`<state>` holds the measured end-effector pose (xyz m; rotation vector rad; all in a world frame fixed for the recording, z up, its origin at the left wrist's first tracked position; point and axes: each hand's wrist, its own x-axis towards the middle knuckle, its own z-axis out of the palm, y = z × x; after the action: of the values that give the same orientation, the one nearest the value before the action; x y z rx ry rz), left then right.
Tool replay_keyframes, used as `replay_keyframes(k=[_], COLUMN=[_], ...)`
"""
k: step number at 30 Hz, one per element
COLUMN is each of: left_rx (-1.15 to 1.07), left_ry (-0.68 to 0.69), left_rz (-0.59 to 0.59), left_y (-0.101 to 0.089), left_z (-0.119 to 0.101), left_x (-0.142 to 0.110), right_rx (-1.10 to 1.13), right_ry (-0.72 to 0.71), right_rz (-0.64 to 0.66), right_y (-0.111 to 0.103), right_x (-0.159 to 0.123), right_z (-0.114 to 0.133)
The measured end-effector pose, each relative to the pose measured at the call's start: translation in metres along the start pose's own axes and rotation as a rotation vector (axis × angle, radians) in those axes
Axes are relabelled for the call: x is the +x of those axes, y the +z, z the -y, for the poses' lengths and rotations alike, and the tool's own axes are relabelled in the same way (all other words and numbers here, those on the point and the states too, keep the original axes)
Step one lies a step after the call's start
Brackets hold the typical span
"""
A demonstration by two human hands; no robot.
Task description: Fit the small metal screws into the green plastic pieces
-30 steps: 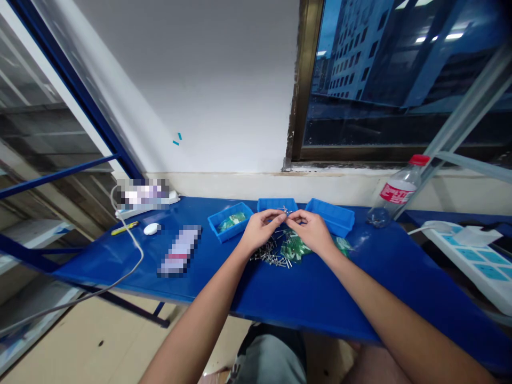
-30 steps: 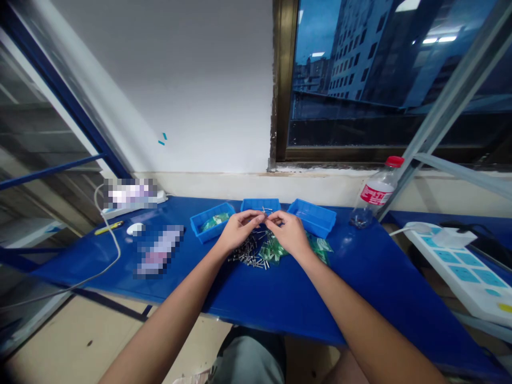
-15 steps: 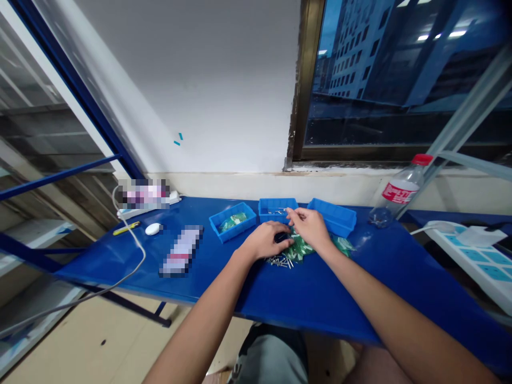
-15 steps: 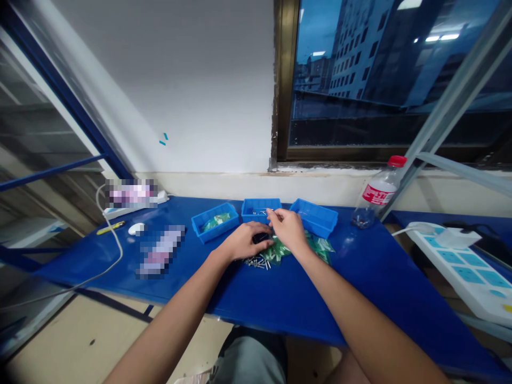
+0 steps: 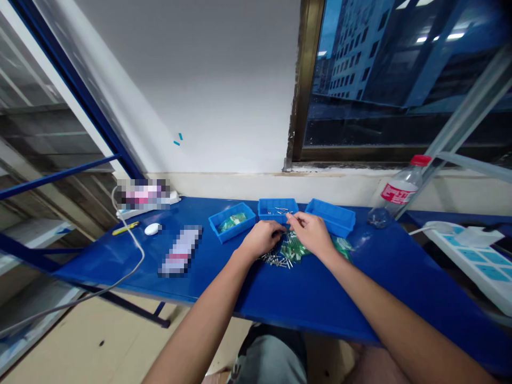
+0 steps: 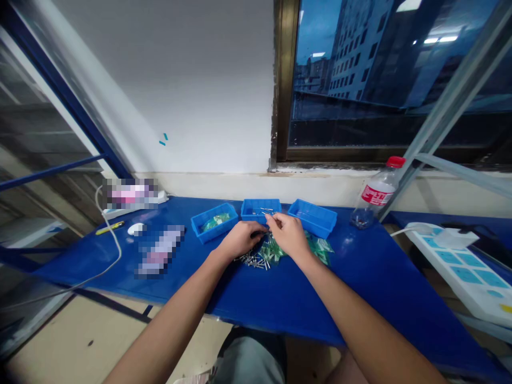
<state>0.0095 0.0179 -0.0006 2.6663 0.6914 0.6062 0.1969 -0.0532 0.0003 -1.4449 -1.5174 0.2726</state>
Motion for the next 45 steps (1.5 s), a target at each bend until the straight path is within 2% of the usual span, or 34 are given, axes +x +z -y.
replay_keyframes(k=[12, 18, 24, 28, 36, 45], left_rx=[0.037, -0.028, -0.282, -0.516, -0.852, -0.950], left_ry=[-0.056, -0.045, -0.164, -0.221, -0.268, -0.309], left_rz=[-0.025, -0.101, -0.331, -0.415, -0.438, -0.411], left_y=[-0.004, -0.003, -0.006, -0.006, -0.007, -0.006], left_z=[-0.002, -0.002, -0.008, -0.008, -0.003, -0.003], left_x=[0.000, 0.001, 0.003, 0.005, 0.007, 0.008], right_rx=[-0.021, -0.019, 0.022, 0.022, 0.050, 0.091], right_ry=[-0.048, -0.060, -0.134, -0.155, -0.136, -0.110], right_rz=[0.007, 0.005, -0.042, -0.047, 0.060, 0.092], right_y=[-0.004, -0.007, -0.007, -0.004, 0.004, 0.004], right_x=[-0.001, -0.001, 0.000, 0.001, 0.001, -0.001], right_z=[0.007, 0.011, 0.010, 0.006, -0.001, 0.002])
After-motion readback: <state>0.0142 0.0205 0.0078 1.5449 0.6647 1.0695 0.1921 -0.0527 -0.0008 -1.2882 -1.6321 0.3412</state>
